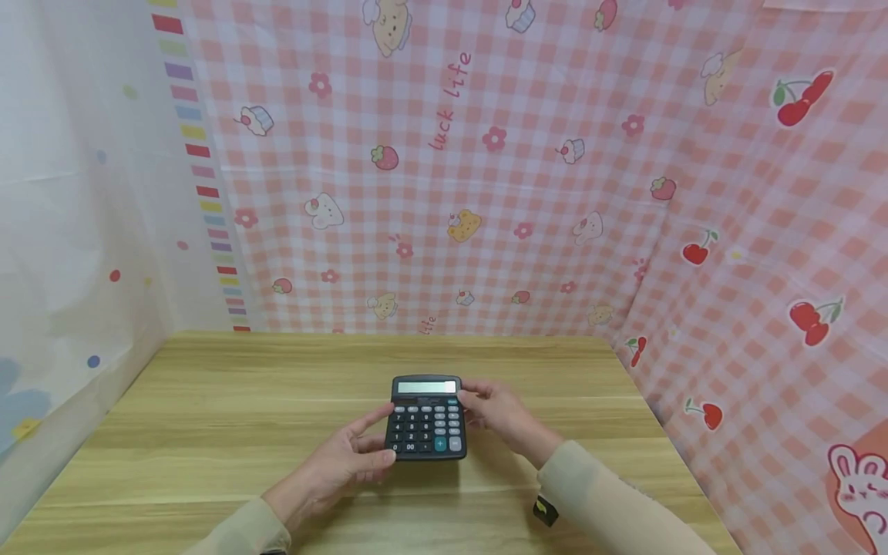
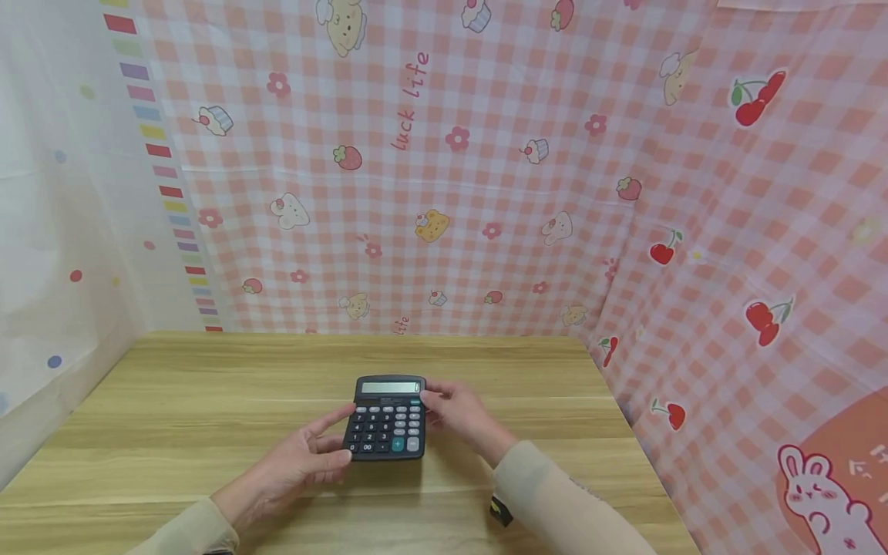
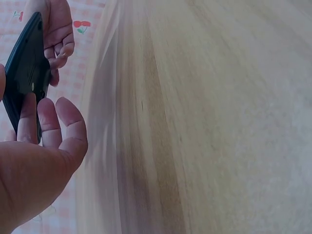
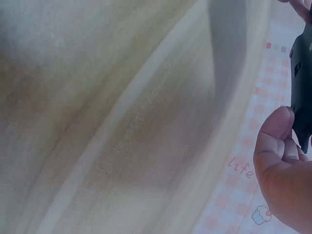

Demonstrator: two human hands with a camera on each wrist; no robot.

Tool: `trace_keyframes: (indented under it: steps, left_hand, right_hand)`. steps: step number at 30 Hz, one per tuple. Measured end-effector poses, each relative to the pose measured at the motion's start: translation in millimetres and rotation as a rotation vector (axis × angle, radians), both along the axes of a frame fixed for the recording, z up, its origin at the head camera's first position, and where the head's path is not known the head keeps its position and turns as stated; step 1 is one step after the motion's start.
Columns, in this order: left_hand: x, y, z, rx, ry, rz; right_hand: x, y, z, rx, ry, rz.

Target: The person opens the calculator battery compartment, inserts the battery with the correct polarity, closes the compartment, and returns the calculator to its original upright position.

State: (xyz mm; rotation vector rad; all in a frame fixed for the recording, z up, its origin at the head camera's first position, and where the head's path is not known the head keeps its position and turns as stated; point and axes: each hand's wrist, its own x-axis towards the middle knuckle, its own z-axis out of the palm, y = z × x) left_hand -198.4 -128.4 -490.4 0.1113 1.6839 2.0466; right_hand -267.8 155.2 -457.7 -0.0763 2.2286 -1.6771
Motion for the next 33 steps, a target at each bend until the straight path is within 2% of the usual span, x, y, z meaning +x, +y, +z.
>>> trace_keyframes:
  steps: [8,13,21,27,33]
  left_hand:
    - [-0.9,1,-0.2,-0.029,-0.008,0.052]
    - [-1.7,1,-0.4,-0.038,-0.004,0.065]
    - [-1.9,0,-1.0,-0.05,0.0,0.079]
    - [-1.5,0,-1.3,-0.054,0.0,0.066]
    - [-0.4,0,0.3,-0.062,0.004,0.037]
  right_hand:
    - [11.2,-1,0.3,-0.041,0.002,0.064]
    - [18.4,1,0.0,-0.042,0.021,0.083]
    - [34.0,7,0.5,-0.039,0.055,0.163]
    - [44.4,12,-0.6,-0.023,0.076,0.221]
    - [46.6,15,-3.0,-0.016,0.083,0.25]
